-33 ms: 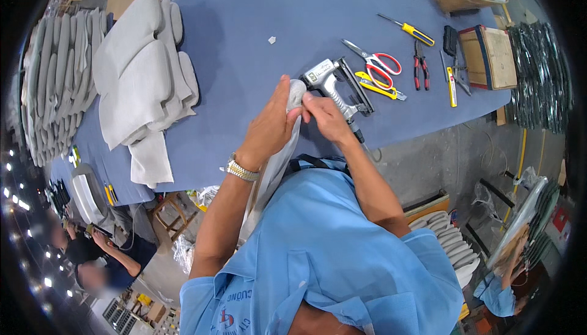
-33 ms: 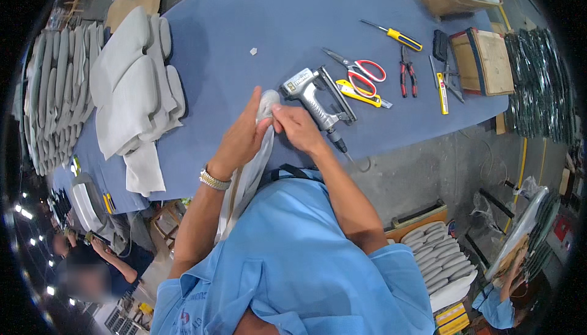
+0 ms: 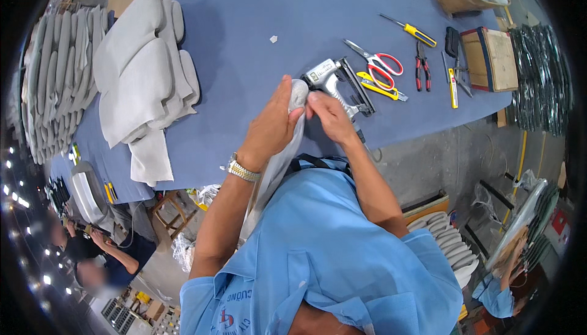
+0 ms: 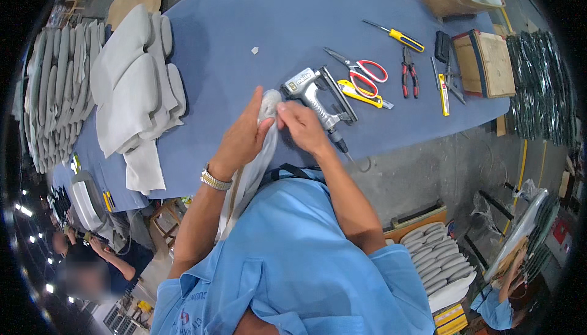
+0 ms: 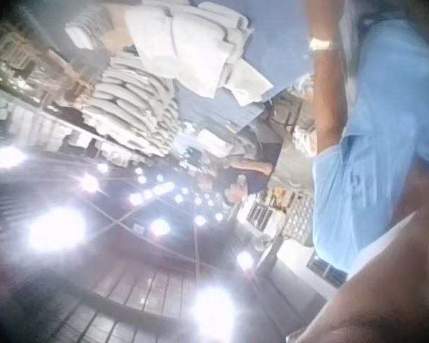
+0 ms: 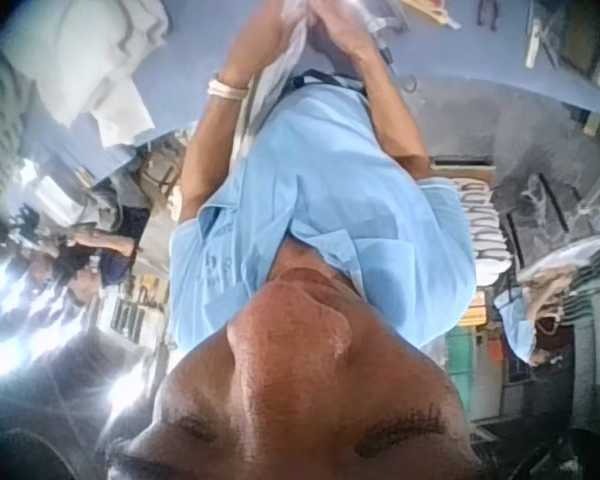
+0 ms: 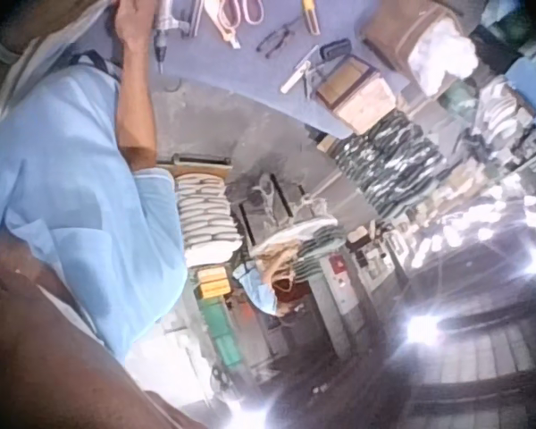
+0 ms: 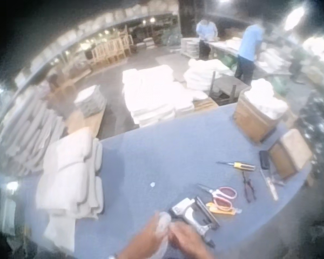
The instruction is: The person covers a cushion with fabric, trims excess material with scissors, and secures the fabric using a staple gun. They repeat this process on multiple cushions, folding and stapling the fabric edges to the cushion base.
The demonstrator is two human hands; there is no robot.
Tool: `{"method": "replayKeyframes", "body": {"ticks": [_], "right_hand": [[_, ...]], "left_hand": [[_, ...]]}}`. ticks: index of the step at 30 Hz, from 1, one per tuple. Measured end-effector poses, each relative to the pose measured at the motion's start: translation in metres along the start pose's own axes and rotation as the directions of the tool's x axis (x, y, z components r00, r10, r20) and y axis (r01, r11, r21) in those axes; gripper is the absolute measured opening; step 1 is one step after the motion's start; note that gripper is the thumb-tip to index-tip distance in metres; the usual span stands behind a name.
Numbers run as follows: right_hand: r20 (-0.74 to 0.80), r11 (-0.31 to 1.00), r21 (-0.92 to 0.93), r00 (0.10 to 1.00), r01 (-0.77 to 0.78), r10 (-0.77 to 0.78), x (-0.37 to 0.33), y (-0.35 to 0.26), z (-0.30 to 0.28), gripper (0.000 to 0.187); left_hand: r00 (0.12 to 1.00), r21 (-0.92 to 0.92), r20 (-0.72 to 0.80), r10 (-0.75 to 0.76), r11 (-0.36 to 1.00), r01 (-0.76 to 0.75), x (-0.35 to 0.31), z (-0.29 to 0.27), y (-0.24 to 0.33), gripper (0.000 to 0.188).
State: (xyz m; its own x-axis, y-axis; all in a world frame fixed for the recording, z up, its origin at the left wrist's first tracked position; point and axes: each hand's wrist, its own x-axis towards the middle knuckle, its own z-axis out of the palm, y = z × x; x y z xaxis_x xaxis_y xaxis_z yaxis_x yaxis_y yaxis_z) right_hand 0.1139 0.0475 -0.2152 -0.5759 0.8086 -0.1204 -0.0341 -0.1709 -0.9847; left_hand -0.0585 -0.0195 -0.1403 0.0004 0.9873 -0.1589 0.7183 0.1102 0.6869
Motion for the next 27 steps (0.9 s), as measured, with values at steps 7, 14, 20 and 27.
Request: {"method": "replayKeyframes", "body": {"ticks": [7, 14, 20, 27], "right_hand": [[-0.283, 0.568, -0.799, 0.957, -0.196, -0.067, -0.018, 0.050, -0.037, 0.068], [-0.306, 0.703, -0.660, 0.950, -0.264, 0.069, 0.020, 0.014, -0.049, 0.075], [-0.202, 0.947, -0.195, 0.955, -0.255, 0.216, -0.021, -0.076, -0.056, 0.054], [0.107, 0.900, -0.420, 0.991, 0.115, -0.077, -0.025, -0.096, -0.048, 0.038]], "left_hand": [[0.995, 0.128, -0.042, -0.085, 0.988, 0.090, -0.002, 0.005, 0.014, 0.069], [0.984, 0.203, -0.175, -0.013, 0.978, 0.049, 0.005, 0.012, 0.008, 0.068], [0.979, 0.202, -0.204, -0.014, 0.978, 0.057, 0.005, 0.018, 0.008, 0.068], [0.982, 0.128, -0.188, -0.020, 0.991, 0.045, 0.006, 0.015, 0.013, 0.068]]}}
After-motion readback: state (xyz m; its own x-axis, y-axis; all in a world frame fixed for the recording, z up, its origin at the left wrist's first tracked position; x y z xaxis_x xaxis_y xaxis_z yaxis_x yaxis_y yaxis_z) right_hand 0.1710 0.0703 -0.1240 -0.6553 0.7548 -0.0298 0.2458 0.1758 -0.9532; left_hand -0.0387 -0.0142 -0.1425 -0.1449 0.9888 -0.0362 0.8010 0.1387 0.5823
